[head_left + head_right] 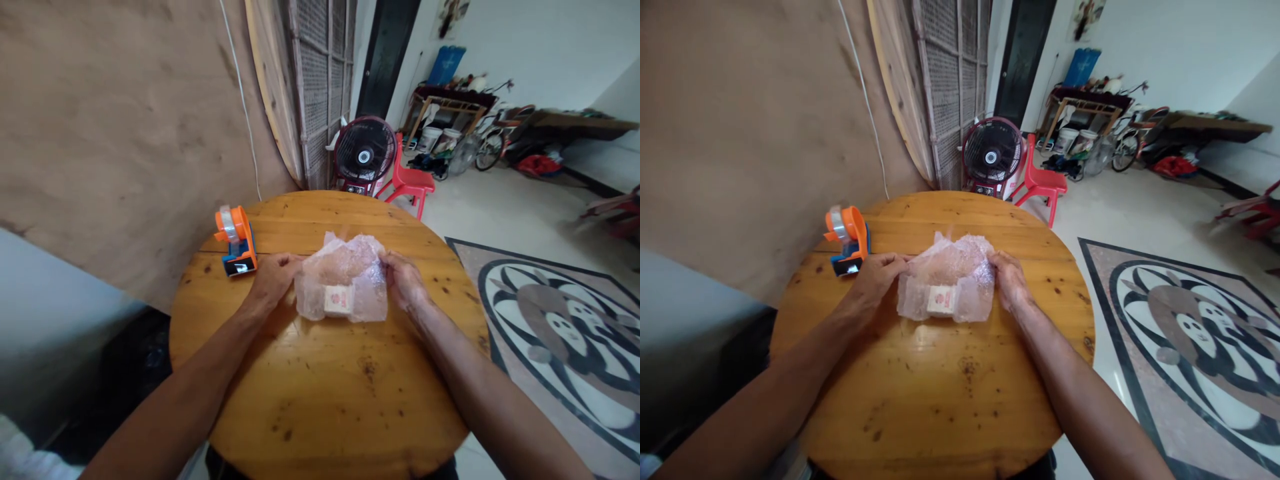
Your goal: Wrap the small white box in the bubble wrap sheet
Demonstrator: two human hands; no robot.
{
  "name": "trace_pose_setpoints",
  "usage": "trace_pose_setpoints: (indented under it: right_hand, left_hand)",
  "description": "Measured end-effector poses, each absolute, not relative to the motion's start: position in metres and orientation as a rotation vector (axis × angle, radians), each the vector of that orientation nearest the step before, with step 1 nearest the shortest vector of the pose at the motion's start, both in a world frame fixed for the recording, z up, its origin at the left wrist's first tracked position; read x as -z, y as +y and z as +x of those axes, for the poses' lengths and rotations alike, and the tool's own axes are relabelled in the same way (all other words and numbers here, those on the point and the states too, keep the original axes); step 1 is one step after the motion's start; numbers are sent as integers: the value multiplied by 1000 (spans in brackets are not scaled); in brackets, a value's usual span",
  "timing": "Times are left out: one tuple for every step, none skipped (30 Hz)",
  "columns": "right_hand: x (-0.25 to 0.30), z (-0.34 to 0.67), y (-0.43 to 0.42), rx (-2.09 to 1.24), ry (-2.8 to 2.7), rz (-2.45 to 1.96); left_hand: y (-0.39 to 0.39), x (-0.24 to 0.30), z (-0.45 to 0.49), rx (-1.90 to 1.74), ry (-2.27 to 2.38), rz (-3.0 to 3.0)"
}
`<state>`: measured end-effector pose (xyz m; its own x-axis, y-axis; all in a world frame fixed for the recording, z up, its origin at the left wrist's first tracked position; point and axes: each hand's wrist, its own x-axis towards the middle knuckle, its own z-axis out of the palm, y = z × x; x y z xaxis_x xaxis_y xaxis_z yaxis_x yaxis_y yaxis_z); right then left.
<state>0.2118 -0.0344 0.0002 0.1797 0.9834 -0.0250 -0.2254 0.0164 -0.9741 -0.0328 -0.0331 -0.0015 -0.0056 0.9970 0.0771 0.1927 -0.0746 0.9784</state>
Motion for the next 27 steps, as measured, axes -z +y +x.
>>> trace_pose_setpoints:
  right_hand:
    - [0, 213, -34, -1175, -892, -1112]
    - [1, 213, -33, -1176, -868, -1100]
    - [2, 214, -32, -1176, -841, -1092]
    - [3, 215, -32, -1175, -814, -1087]
    - [4, 216, -31, -1175, -793, -1088]
    - [5, 216, -31, -1176, -781, -1096]
    - [6, 217, -30, -1179, -777, -1109]
    - [6, 217, -30, -1185, -779, -1126]
    - [7, 218, -30, -1191, -784, -1144]
    - [7, 218, -29, -1198, -786, -1159]
    - [7, 218, -29, -1205, -787, -1171]
    - [8, 218, -29, -1210, -788, -1178]
    - [8, 217, -28, -1216, -789, -1182]
    - [8, 217, -28, -1222, -794, -1187]
    - [9, 217, -28, -1227, -806, -1192]
    - [9, 217, -28, -1228, -824, -1197]
    - [9, 216, -27, -1218, -844, -1202]
    - [9, 216, -27, -1202, -867, -1207]
    - [9, 216, -28, -1182, -890, -1213]
    - [8, 216, -28, -1161, -910, -1220]
    - [8, 216, -28, -1145, -925, -1230]
    - [8, 216, -28, -1136, -935, -1242]
    - [8, 216, -28, -1133, -940, -1254]
    - [8, 216, -28, -1135, -942, -1266]
    - [8, 216, -27, -1136, -941, -1275]
    - [8, 217, -27, -1138, -943, -1283]
    - [8, 217, -27, -1138, -948, -1288]
  left_hand:
    - [-30, 4, -35, -1173, 1376, 1389]
    - [-27, 6, -38, -1168, 1422, 1380]
    - [-24, 9, -39, -1167, 1456, 1373]
    - [-22, 11, -41, -1166, 1477, 1372]
    - [-21, 13, -41, -1165, 1484, 1379]
    - [-20, 14, -42, -1161, 1483, 1391]
    - [-19, 15, -42, -1156, 1481, 1408]
    - [-19, 16, -43, -1150, 1480, 1428]
    - [-19, 16, -43, -1142, 1479, 1449]
    - [-20, 16, -42, -1136, 1479, 1469]
    - [-20, 16, -42, -1132, 1480, 1487]
    - [-21, 15, -42, -1126, 1481, 1507]
    - [-21, 14, -41, -1119, 1484, 1531]
    - [-21, 13, -40, -1113, 1496, 1557]
    - [-21, 11, -40, -1110, 1514, 1587]
    - [-21, 10, -39, -1116, 1532, 1621]
    - [-22, 8, -38, -1143, 1552, 1656]
    - [-24, 6, -37, -1201, 1573, 1694]
    - [-26, 4, -36, -1291, 1590, 1742]
    - [-28, 2, -34, -1408, 1599, 1801]
    - [-32, 0, -33, -1538, 1598, 1873]
    - [-36, -1, -32, -1665, 1587, 1955]
    - [-41, -3, -31, -1768, 1551, 2050]
    - [-45, -4, -29, -1827, 1487, 2156]
    - [-50, -5, -28, -1846, 1402, 2256]
    - [-53, -5, -26, -1824, 1301, 2345]
    - [-56, -5, -25, -1767, 1202, 2415]
